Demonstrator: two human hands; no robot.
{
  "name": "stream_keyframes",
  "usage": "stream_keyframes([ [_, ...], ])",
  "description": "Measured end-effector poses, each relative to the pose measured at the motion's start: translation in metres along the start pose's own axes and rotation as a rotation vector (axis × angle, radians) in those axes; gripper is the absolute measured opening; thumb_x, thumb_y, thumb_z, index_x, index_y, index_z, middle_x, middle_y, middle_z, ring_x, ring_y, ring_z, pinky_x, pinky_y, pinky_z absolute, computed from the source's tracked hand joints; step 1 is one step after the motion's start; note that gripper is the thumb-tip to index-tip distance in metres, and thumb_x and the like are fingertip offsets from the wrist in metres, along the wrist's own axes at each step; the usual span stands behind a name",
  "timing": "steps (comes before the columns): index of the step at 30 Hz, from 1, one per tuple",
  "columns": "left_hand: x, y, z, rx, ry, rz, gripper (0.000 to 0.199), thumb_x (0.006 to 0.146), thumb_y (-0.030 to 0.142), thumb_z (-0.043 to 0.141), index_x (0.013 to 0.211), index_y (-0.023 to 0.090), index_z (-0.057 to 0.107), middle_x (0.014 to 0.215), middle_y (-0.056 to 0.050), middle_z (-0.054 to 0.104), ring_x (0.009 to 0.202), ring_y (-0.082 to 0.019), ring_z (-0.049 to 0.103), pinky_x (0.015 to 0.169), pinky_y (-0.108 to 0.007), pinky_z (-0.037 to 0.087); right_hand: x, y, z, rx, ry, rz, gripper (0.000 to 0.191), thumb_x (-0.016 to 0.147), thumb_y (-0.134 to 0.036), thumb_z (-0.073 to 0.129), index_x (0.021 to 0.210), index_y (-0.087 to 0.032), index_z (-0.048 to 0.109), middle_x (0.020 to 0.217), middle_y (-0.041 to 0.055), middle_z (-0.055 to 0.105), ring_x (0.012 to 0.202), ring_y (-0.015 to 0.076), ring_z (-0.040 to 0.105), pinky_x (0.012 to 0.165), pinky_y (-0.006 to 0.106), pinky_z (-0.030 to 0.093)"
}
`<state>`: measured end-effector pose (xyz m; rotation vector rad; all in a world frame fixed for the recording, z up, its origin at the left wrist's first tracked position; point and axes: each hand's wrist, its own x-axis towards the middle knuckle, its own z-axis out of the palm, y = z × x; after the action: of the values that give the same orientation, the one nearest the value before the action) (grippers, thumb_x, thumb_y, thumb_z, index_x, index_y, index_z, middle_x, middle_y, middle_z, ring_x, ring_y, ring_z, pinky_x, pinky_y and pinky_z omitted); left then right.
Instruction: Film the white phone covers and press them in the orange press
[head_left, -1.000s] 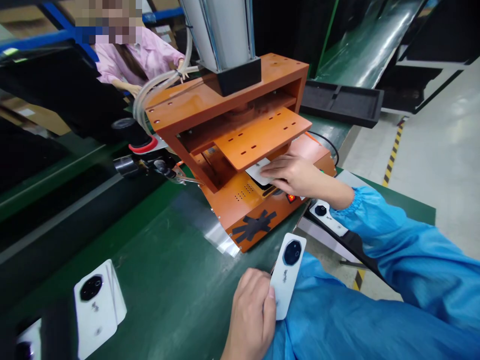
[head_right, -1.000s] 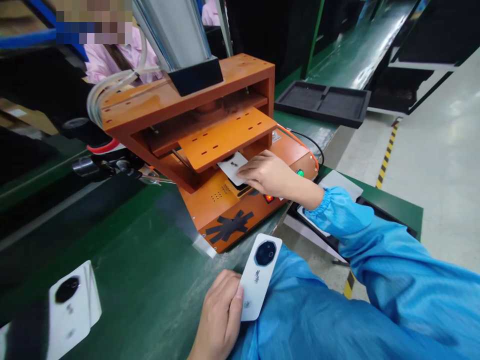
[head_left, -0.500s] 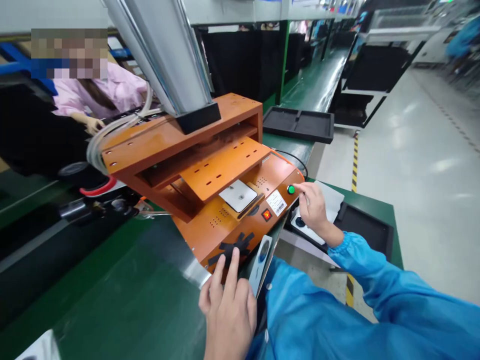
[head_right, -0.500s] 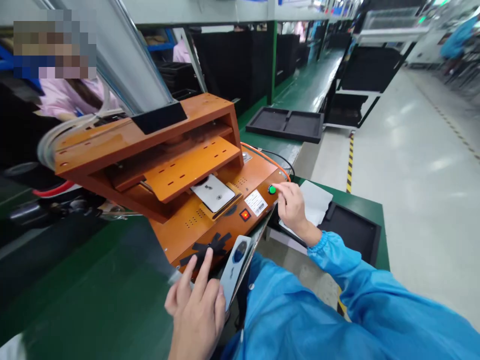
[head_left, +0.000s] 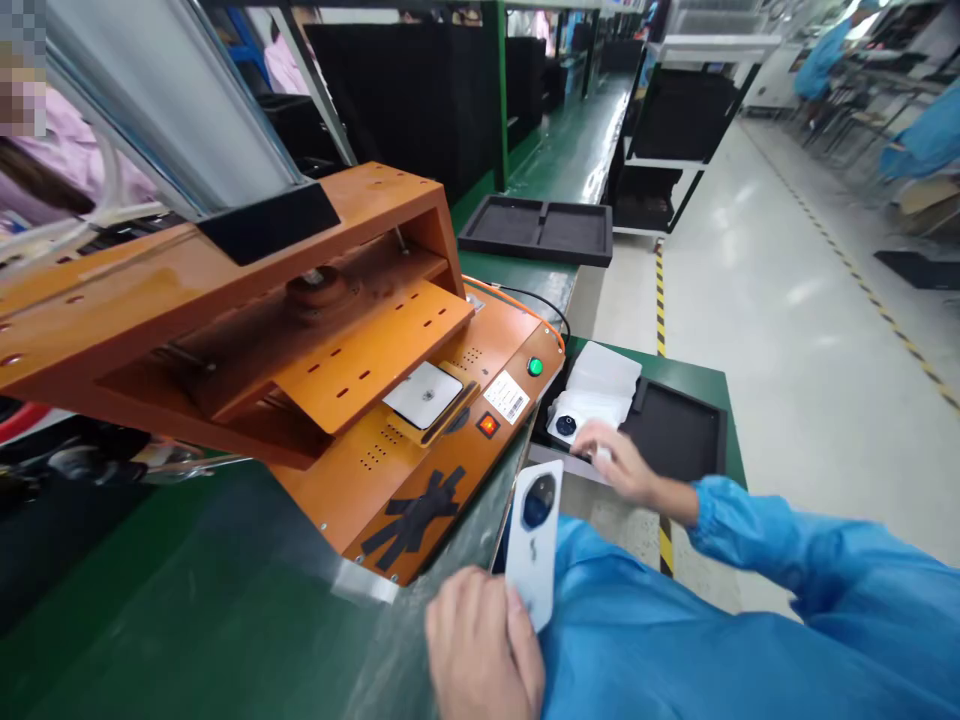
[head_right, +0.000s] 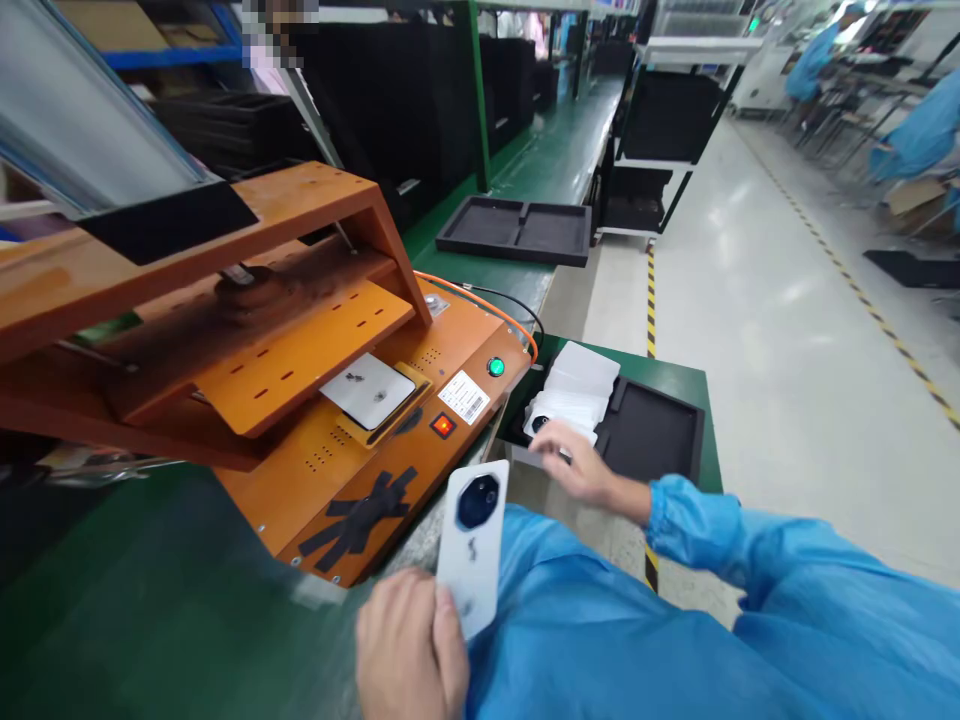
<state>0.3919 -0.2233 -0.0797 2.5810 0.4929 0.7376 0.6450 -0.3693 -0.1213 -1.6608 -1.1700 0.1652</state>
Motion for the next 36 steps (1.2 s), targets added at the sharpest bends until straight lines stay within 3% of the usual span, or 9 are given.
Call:
stream_keyframes([
  [2, -0.002, 0.009, 0.025, -0.147, -0.115, -0.059, 0.023, 0.098, 0.017, 0.042, 0.076, 0.023, 0.048, 0.073, -0.003, 0.057, 0.076, -0.021, 0.056, 0.071, -0.035, 0.039, -0.043, -0.016, 0.028, 0.271, -0.204, 0.201, 0.058, 0.095, -0.069, 0.046, 0.110, -0.016, 0.066, 0.095, 0.0087, 0.067, 0.080, 0.0186, 0.062, 0.070, 0.032, 0.054],
  [4, -0.003, 0.013, 0.050, -0.226, -0.247, -0.109, 0.028, 0.102, 0.019, 0.037, 0.078, 0.023, 0.051, 0.074, -0.003, 0.059, 0.073, -0.020, 0.058, 0.067, -0.033, 0.042, -0.071, -0.020, 0.051, 0.361, -0.173, 0.424, 0.054, 0.097, -0.065, 0.049, 0.118, -0.017, 0.062, 0.095, 0.0084, 0.070, 0.083, 0.0197, 0.067, 0.073, 0.033, 0.056],
  [7, -0.008, 0.013, 0.072, -0.222, -0.393, -0.098, 0.027, 0.103, 0.032, 0.042, 0.116, 0.017, 0.061, 0.105, -0.011, 0.071, 0.097, -0.026, 0.067, 0.080, -0.039, 0.052, -0.073, 0.008, 0.050, 0.000, -0.041, 0.588, 0.047, 0.101, -0.057, 0.044, 0.120, -0.016, 0.061, 0.098, 0.0095, 0.073, 0.084, 0.0209, 0.069, 0.074, 0.034, 0.057],
  [9, -0.015, 0.010, 0.073, -0.222, -0.456, -0.050, 0.045, 0.101, 0.038, 0.049, 0.140, 0.015, 0.051, 0.125, -0.014, 0.068, 0.113, -0.030, 0.065, 0.093, -0.047, 0.053, -0.058, 0.044, 0.025, -0.332, 0.011, 0.602, 0.044, 0.102, -0.052, 0.042, 0.115, -0.015, 0.063, 0.103, 0.0120, 0.073, 0.087, 0.0228, 0.070, 0.078, 0.035, 0.056],
  [13, -0.029, 0.004, 0.053, -0.365, -0.559, -0.050, 0.033, 0.102, 0.031, 0.048, 0.131, 0.023, 0.061, 0.110, -0.008, 0.074, 0.103, -0.023, 0.070, 0.094, -0.043, 0.057, -0.035, 0.119, -0.025, -0.551, -0.029, 0.624, 0.031, 0.096, -0.037, 0.053, 0.113, -0.015, 0.065, 0.112, 0.0164, 0.073, 0.097, 0.0269, 0.069, 0.089, 0.037, 0.052],
  [17, -0.036, 0.000, 0.036, -0.428, -0.482, -0.126, 0.027, 0.101, 0.025, 0.048, 0.121, 0.024, 0.066, 0.105, -0.007, 0.075, 0.099, -0.021, 0.070, 0.090, -0.038, 0.058, -0.035, 0.151, -0.027, -0.719, -0.154, 0.579, 0.028, 0.094, -0.030, 0.054, 0.113, -0.013, 0.066, 0.111, 0.0182, 0.072, 0.100, 0.0267, 0.067, 0.090, 0.034, 0.050],
  [25, -0.052, 0.004, 0.002, -0.424, -0.315, -0.246, 0.024, 0.099, 0.019, 0.051, 0.112, 0.026, 0.069, 0.098, -0.004, 0.074, 0.092, -0.019, 0.067, 0.084, -0.034, 0.055, -0.044, 0.158, -0.017, -0.930, -0.207, 0.395, 0.054, 0.091, -0.034, 0.050, 0.135, -0.001, 0.052, 0.132, 0.0318, 0.055, 0.120, 0.0427, 0.054, 0.097, 0.056, 0.045],
  [29, -0.049, -0.033, -0.032, -0.138, -0.013, -0.419, 0.020, 0.099, 0.021, 0.051, 0.103, 0.022, 0.071, 0.092, -0.006, 0.071, 0.087, -0.019, 0.063, 0.080, -0.034, 0.051, -0.041, 0.157, -0.013, -0.931, -0.068, 0.190, 0.050, 0.092, -0.038, 0.051, 0.134, -0.011, 0.056, 0.134, 0.0250, 0.058, 0.123, 0.0402, 0.056, 0.099, 0.058, 0.047],
  [36, 0.005, -0.126, -0.044, 0.347, 0.112, -0.573, 0.043, 0.094, 0.046, 0.061, 0.132, 0.026, 0.066, 0.144, -0.013, 0.060, 0.134, -0.039, 0.046, 0.105, -0.059, 0.038, -0.013, 0.021, 0.077, -0.201, -0.312, -0.655, 0.041, 0.083, -0.017, 0.061, 0.121, -0.032, 0.063, 0.091, 0.0043, 0.072, 0.080, 0.0212, 0.068, 0.069, 0.038, 0.058],
])
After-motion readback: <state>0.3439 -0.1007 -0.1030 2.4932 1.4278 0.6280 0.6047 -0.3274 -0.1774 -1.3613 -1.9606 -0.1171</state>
